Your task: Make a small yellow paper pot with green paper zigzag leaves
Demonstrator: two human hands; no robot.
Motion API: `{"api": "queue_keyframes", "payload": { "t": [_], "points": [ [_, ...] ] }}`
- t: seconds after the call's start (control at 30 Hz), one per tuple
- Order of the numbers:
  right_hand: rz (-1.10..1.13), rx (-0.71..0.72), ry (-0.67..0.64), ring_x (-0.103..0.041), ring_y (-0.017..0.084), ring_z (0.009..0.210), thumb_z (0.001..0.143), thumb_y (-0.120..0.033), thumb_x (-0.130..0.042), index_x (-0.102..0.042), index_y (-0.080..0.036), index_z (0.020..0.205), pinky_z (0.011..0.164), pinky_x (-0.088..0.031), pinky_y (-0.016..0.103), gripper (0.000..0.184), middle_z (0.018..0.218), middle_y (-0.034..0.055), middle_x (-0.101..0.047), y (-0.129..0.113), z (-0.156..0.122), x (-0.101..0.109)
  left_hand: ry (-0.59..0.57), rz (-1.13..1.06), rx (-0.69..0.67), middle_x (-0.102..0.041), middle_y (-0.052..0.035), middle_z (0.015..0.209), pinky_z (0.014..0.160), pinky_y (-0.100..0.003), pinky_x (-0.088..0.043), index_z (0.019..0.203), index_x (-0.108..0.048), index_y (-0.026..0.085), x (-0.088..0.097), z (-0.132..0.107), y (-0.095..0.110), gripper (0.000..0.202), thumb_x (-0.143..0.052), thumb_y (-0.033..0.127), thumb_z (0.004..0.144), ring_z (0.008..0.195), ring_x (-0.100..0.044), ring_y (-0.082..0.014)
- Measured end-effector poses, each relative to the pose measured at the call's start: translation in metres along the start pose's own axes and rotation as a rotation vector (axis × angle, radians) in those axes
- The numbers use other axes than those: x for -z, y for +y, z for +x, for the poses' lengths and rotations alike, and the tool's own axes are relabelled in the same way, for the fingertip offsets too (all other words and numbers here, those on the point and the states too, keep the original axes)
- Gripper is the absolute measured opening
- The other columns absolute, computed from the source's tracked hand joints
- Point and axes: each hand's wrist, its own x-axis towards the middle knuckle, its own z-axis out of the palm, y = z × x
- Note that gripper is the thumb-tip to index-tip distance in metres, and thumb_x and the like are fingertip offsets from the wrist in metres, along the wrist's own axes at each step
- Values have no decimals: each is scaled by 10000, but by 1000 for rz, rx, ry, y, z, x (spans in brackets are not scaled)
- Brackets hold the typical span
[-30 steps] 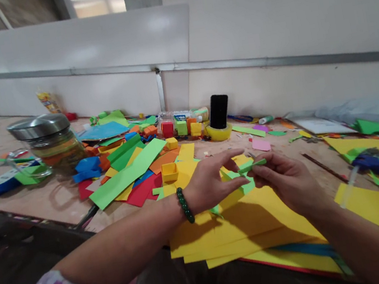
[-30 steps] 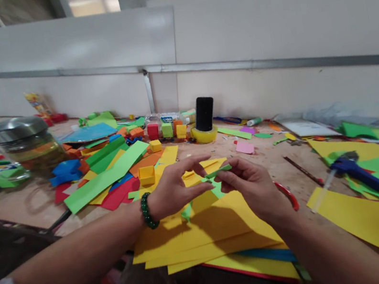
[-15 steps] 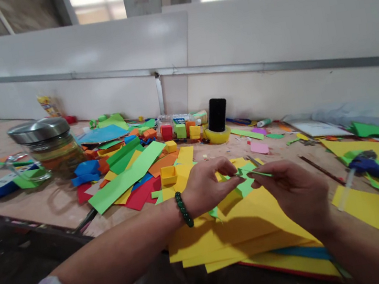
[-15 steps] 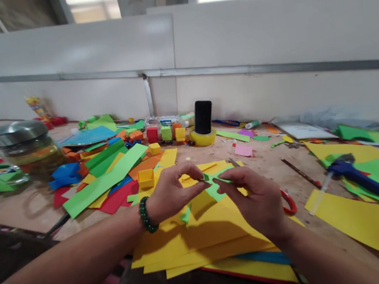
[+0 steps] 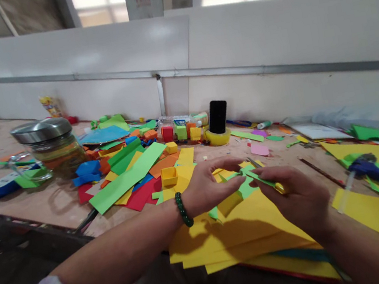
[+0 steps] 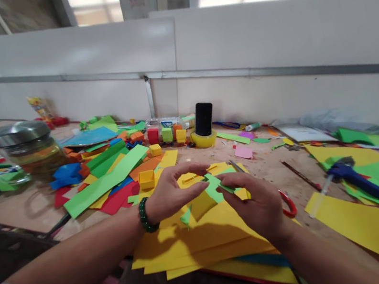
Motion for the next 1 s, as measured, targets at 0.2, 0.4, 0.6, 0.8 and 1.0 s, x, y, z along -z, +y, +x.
{"api": "queue_keyframes", "payload": {
  "t": [0.2,0.4,0.6,0.8,1.0],
  "points": [
    [-26,4,-45,-677,174,850,772,-88,-649,-636,-273,960,776,-552,314,264,940,6,-714,-6,5,2,3,-76,-47,-715,-82,966,878,-294,-509,1058,-657,126,1,2,-8,283,-671,202,786,907,-655,-157],
    [630,-775,-295,-659,160,657,774,-294,-601,-679,-210,902,634,-555,305,172,840,35,-694,-3,24,5,21,118,-216,-686,-66,921,915,-319,-474,1217,-553,142,4,0,-4,459,-679,201,779,888,-640,-156],
    [941,-1078,-463,-567,97,553,762,-401,-676,-694,-200,776,485,-451,194,203,683,13,-646,0,28,6,-12,270,-212,-692,-46,937,966,-381,-428,1262,-518,208,2,-1,-7,497,-636,149,783,964,-627,-187],
    [959,-1047,-454,-533,60,560,716,-322,-771,-699,-196,756,487,-416,145,150,662,-10,-612,-3,25,6,-39,180,-195,-688,-63,941,947,-352,-449,1245,-541,181,3,-1,-7,472,-664,211,791,944,-632,-182],
    [1047,-1014,-436,-552,71,618,767,-320,-732,-687,-222,849,538,-446,166,136,739,-3,-629,3,24,8,-72,-114,50,-650,-79,998,845,-309,-488,1251,-538,168,3,2,-8,579,-733,225,708,911,-616,-167]
  ]
}}
